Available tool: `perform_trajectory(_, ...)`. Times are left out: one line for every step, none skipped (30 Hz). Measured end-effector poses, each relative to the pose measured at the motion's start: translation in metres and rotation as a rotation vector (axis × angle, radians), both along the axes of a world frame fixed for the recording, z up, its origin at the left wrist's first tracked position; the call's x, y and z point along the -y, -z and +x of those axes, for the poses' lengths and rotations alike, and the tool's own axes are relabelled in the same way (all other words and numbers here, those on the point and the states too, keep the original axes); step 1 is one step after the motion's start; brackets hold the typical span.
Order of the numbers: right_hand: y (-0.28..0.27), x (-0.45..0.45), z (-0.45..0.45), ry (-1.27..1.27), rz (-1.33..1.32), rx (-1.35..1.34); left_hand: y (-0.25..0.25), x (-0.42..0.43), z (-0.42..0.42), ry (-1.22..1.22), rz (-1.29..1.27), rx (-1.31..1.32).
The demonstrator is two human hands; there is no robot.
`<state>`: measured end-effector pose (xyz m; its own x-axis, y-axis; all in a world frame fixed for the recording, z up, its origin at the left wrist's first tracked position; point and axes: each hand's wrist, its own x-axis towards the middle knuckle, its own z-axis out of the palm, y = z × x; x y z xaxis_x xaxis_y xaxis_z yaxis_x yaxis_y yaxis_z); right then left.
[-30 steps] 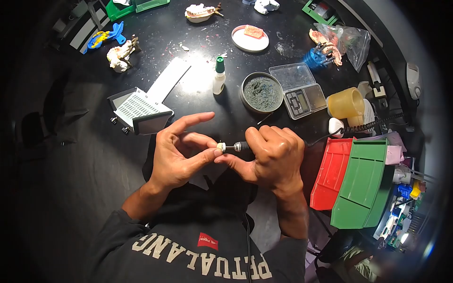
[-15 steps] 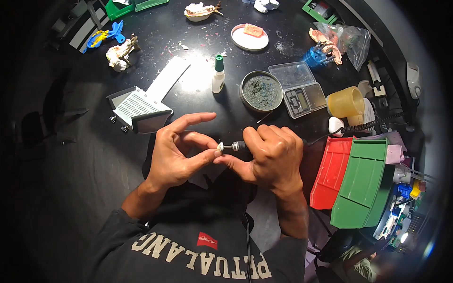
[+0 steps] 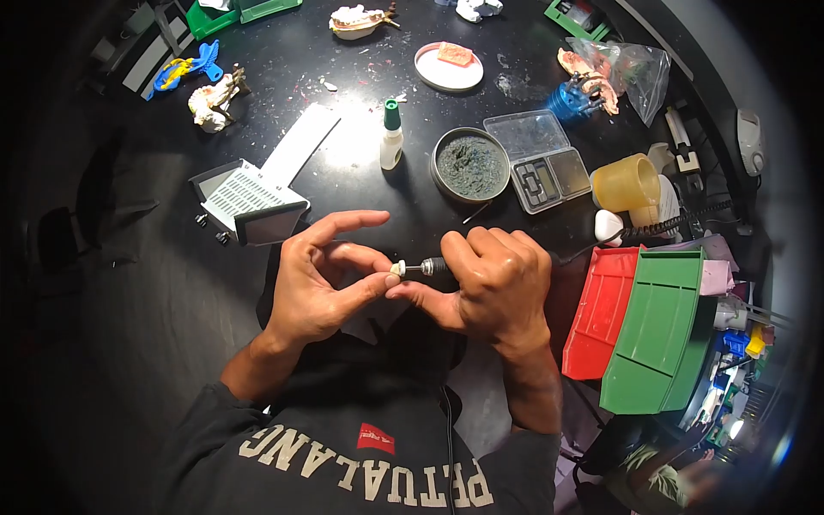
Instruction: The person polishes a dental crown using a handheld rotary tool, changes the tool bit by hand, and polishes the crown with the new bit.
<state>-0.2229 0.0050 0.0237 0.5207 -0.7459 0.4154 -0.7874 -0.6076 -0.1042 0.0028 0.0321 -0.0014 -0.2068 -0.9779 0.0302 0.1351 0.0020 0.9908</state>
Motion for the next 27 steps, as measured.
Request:
perform_trajectory(0.0, 0.0, 0.0, -0.003, -0.001, 0.003, -0.001, 0.0, 0.001, 0.0, 0.023, -0.029)
perform_trajectory(0.0, -0.002, 0.0, 0.002, 0.006, 0.004, -0.002, -0.001, 0.001, 0.003, 0.049, -0.059)
perform_trajectory(-0.001, -0.002, 0.001, 0.008, 0.008, 0.005, -0.003, 0.0, 0.0, 0.007, 0.069, -0.09)
perform_trajectory(-0.002, -0.001, 0.001, 0.012, 0.008, 0.005, -0.002, 0.001, 0.0, 0.012, 0.069, -0.092)
perform_trajectory(-0.003, -0.001, 0.0, 0.009, -0.002, 0.022, -0.001, 0.0, 0.0, 0.012, 0.07, -0.093)
perform_trajectory(-0.003, 0.0, -0.002, 0.004, -0.012, 0.041, 0.001, 0.0, 0.002, 0.01, 0.071, -0.093)
perform_trajectory(-0.004, 0.0, -0.002, 0.001, -0.021, 0.06, 0.002, -0.001, 0.003, 0.02, 0.1, -0.119)
perform_trajectory(-0.004, 0.0, -0.002, 0.003, -0.015, 0.073, 0.003, 0.0, 0.004, 0.032, 0.129, -0.145)
perform_trajectory(-0.005, 0.0, -0.003, 0.007, -0.009, 0.085, 0.004, 0.0, 0.005, 0.046, 0.158, -0.172)
perform_trajectory(-0.005, 0.0, -0.003, 0.012, -0.004, 0.098, 0.005, 0.001, 0.005, 0.052, 0.143, -0.175)
perform_trajectory(-0.005, 0.0, -0.004, 0.012, -0.002, 0.114, 0.005, 0.001, 0.005, 0.058, 0.128, -0.177)
perform_trajectory(-0.004, 0.0, -0.004, 0.011, -0.001, 0.131, 0.005, 0.001, 0.006, 0.061, 0.112, -0.179)
perform_trajectory(-0.003, 0.0, -0.004, 0.009, -0.001, 0.147, 0.006, 0.002, 0.007, 0.08, 0.128, -0.192)
perform_trajectory(-0.002, 0.001, -0.004, 0.005, 0.0, 0.158, 0.008, 0.002, 0.009, 0.1, 0.145, -0.206)
perform_trajectory(-0.001, 0.001, -0.004, 0.002, 0.003, 0.168, 0.009, 0.001, 0.01, 0.121, 0.164, -0.22)
perform_trajectory(-0.001, 0.001, -0.004, 0.0, 0.005, 0.178, 0.01, 0.001, 0.01, 0.122, 0.175, -0.238)
perform_trajectory(-0.001, 0.001, -0.005, -0.006, 0.005, 0.18, 0.011, 0.001, 0.009, 0.122, 0.187, -0.257)
perform_trajectory(-0.001, 0.001, -0.005, -0.012, 0.005, 0.182, 0.012, 0.0, 0.008, 0.123, 0.199, -0.275)
perform_trajectory(-0.002, 0.001, -0.005, -0.018, 0.005, 0.184, 0.012, 0.0, 0.006, 0.115, 0.196, -0.291)
perform_trajectory(-0.002, 0.001, -0.005, -0.023, 0.002, 0.19, 0.012, -0.001, 0.004, 0.107, 0.194, -0.307)
perform_trajectory(-0.002, 0.001, -0.006, -0.029, -0.002, 0.195, 0.013, -0.001, 0.003, 0.099, 0.191, -0.323)
perform_trajectory(-0.001, 0.001, -0.006, -0.034, -0.006, 0.2, 0.013, -0.002, 0.001, 0.093, 0.178, -0.324)
perform_trajectory(-0.001, 0.001, -0.007, -0.043, -0.009, 0.209, 0.013, -0.002, 0.0, 0.087, 0.164, -0.324)
perform_trajectory(0.0, 0.002, -0.008, -0.052, -0.011, 0.218, 0.013, -0.003, 0.0, 0.081, 0.151, -0.325)
perform_trajectory(0.001, 0.002, -0.009, -0.06, -0.013, 0.226, 0.013, -0.004, 0.0, 0.083, 0.143, -0.33)
perform_trajectory(0.001, 0.002, -0.009, -0.063, -0.018, 0.231, 0.013, -0.004, 0.0, 0.086, 0.134, -0.336)
perform_trajectory(0.001, 0.002, -0.009, -0.065, -0.024, 0.236, 0.013, -0.004, 0.0, 0.089, 0.123, -0.342)
